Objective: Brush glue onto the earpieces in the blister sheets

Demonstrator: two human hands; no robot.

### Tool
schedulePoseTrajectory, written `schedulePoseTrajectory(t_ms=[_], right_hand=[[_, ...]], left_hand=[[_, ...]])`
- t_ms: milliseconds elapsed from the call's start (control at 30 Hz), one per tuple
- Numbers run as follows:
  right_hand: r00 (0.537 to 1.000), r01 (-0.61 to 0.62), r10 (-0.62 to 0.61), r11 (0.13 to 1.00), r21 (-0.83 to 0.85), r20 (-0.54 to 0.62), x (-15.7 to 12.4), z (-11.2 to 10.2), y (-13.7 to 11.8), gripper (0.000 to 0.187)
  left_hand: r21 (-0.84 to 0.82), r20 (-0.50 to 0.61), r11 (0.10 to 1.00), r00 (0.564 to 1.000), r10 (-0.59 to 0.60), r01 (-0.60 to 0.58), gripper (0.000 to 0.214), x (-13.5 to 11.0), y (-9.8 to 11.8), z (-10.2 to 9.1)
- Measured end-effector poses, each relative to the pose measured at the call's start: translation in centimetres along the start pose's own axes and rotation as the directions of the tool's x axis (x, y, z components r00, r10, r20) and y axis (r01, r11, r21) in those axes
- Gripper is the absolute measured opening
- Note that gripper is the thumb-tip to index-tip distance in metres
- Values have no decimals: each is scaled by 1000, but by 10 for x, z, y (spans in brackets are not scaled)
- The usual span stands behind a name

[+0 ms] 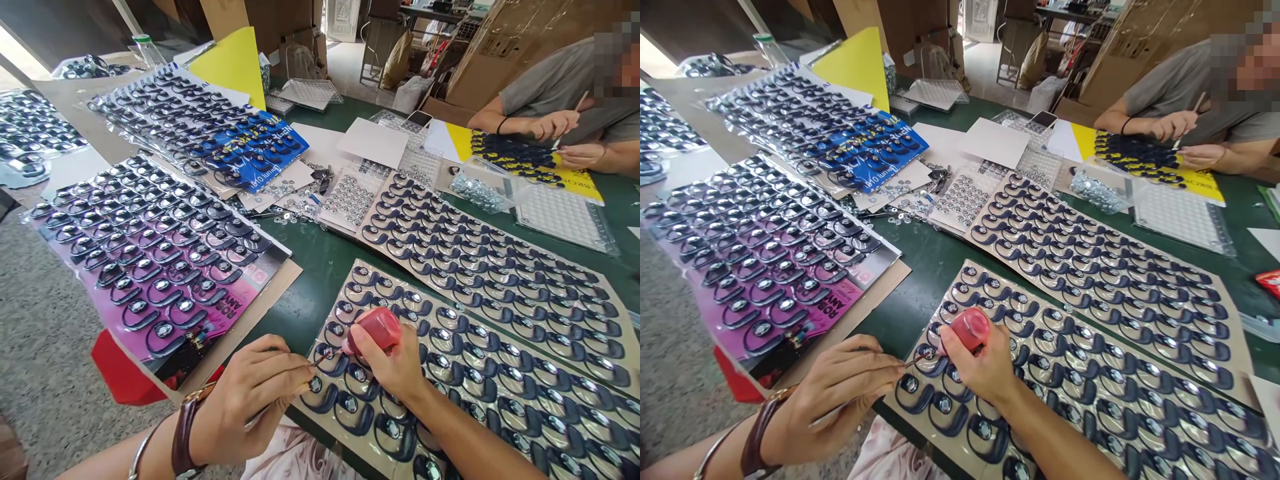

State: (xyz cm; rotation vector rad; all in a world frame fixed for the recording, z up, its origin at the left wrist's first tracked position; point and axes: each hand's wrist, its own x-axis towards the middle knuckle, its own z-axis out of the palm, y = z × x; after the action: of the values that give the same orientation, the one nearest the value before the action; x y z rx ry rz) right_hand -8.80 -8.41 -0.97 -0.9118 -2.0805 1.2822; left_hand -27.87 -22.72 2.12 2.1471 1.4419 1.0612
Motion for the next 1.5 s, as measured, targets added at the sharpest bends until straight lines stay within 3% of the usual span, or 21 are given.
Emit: schedulePoseTrajectory(t_ms=[133,500,633,833,900,1000,1100,1167,1333,1500], right_hand=[[1000,-12,12,999,46,0,0,0,-1,20],[999,47,-47,999,-26,7,-1,2,1,17],[982,188,-188,980,-58,6,-2,2,0,15],[895,442,-446,883,-155,14,-3,2,-5,20],[913,408,-406,907,-108,37,-2,0,-7,24],[979,157,-164,985,70,117,4,-10,-12,25],[976,-90,30,957,274,215,9,-20,-19,34],[977,-144,80,931,335,198,7,-23,-24,35],[992,-116,126,949,294,-13,-14,-3,-30,21],[993,109,-104,990,94,-64,-26,15,-21,16]], left_hand=[[-15,-12,1000,1000,-26,26,31,1,0,0],[-100,-45,990,993,-106,101,29,3,-5,-1],[-176,-57,969,980,-189,176,23,7,-8,-3],[-206,-53,954,970,-236,220,21,11,-9,-5],[-192,-55,956,970,-236,222,19,10,-8,-5],[-165,-55,965,975,-215,204,18,8,-6,-3],[-99,-78,983,984,-160,152,20,5,-2,2],[-40,-110,995,989,-94,91,22,0,3,4],[90,-73,992,993,93,-87,27,-20,19,1],[159,-28,982,994,110,-104,26,-35,28,-3]])
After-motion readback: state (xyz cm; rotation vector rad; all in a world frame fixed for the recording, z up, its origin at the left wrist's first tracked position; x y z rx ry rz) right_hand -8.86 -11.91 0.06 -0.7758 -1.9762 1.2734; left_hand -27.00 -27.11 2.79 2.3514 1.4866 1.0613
